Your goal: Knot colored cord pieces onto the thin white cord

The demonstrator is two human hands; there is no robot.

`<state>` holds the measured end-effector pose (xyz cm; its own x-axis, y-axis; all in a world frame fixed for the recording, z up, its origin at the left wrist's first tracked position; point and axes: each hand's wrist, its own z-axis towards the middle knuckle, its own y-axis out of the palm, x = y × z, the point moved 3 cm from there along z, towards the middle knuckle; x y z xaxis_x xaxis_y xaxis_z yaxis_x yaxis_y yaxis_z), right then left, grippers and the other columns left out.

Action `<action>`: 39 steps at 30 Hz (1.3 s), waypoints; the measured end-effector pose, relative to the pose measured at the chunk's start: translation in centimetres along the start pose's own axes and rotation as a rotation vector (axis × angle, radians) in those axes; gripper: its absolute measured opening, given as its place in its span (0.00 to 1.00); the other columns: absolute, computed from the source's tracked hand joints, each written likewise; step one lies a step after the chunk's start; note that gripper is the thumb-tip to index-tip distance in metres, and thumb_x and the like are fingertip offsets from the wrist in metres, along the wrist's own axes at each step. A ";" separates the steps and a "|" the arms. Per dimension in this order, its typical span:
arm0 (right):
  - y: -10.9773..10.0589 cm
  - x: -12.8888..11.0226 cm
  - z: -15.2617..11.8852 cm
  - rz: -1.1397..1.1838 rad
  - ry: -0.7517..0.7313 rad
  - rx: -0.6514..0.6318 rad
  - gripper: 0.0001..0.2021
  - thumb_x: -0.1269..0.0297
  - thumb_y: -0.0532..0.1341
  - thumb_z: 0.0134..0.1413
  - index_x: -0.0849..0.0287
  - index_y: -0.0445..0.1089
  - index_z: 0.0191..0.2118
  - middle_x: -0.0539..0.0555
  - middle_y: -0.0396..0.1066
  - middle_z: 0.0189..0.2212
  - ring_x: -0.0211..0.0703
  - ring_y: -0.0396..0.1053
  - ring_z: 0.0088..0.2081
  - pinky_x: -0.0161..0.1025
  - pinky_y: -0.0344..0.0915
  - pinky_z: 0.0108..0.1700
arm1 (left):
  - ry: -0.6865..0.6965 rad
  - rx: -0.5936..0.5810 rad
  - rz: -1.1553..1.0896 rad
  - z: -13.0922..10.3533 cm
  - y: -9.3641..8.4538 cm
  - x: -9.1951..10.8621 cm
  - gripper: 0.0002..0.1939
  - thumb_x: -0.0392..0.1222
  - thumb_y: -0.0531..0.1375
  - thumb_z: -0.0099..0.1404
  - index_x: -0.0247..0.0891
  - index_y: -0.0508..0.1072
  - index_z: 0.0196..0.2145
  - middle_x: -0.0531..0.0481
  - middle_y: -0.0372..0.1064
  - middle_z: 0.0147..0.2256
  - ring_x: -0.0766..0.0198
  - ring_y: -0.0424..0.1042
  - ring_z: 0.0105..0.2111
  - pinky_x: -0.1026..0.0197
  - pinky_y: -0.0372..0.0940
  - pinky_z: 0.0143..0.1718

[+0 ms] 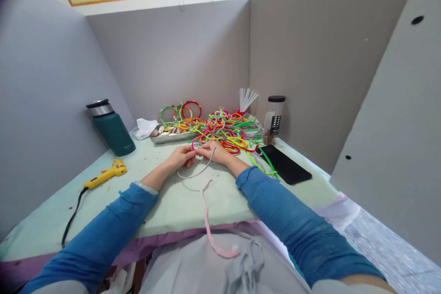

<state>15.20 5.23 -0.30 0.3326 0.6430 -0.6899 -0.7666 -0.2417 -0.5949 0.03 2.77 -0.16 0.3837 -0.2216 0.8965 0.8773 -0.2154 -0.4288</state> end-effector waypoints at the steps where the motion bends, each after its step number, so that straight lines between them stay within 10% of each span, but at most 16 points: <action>1: 0.0 0.0 0.0 -0.003 0.001 0.001 0.22 0.49 0.54 0.51 0.65 0.71 0.25 0.50 0.66 0.19 0.32 0.57 0.22 0.31 0.52 0.25 | -0.011 0.002 -0.006 0.0 0.0 0.0 0.13 0.48 0.57 0.58 0.33 0.65 0.29 0.57 0.63 0.18 0.76 0.57 0.12 0.71 0.50 0.13; 39: 0.2 0.1 0.1 -0.024 -0.010 0.018 0.22 0.51 0.51 0.54 0.64 0.68 0.23 0.49 0.64 0.19 0.32 0.57 0.21 0.31 0.51 0.25 | -0.140 0.007 -0.086 -1.1 0.5 1.8 0.07 0.42 0.53 0.63 0.36 0.63 0.32 0.63 0.43 0.12 0.76 0.42 0.09 0.70 0.40 0.12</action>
<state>15.05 5.33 -0.49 0.3457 0.6558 -0.6711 -0.7683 -0.2128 -0.6037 0.87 1.23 1.07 0.3431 -0.0681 0.9368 0.9106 -0.2207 -0.3495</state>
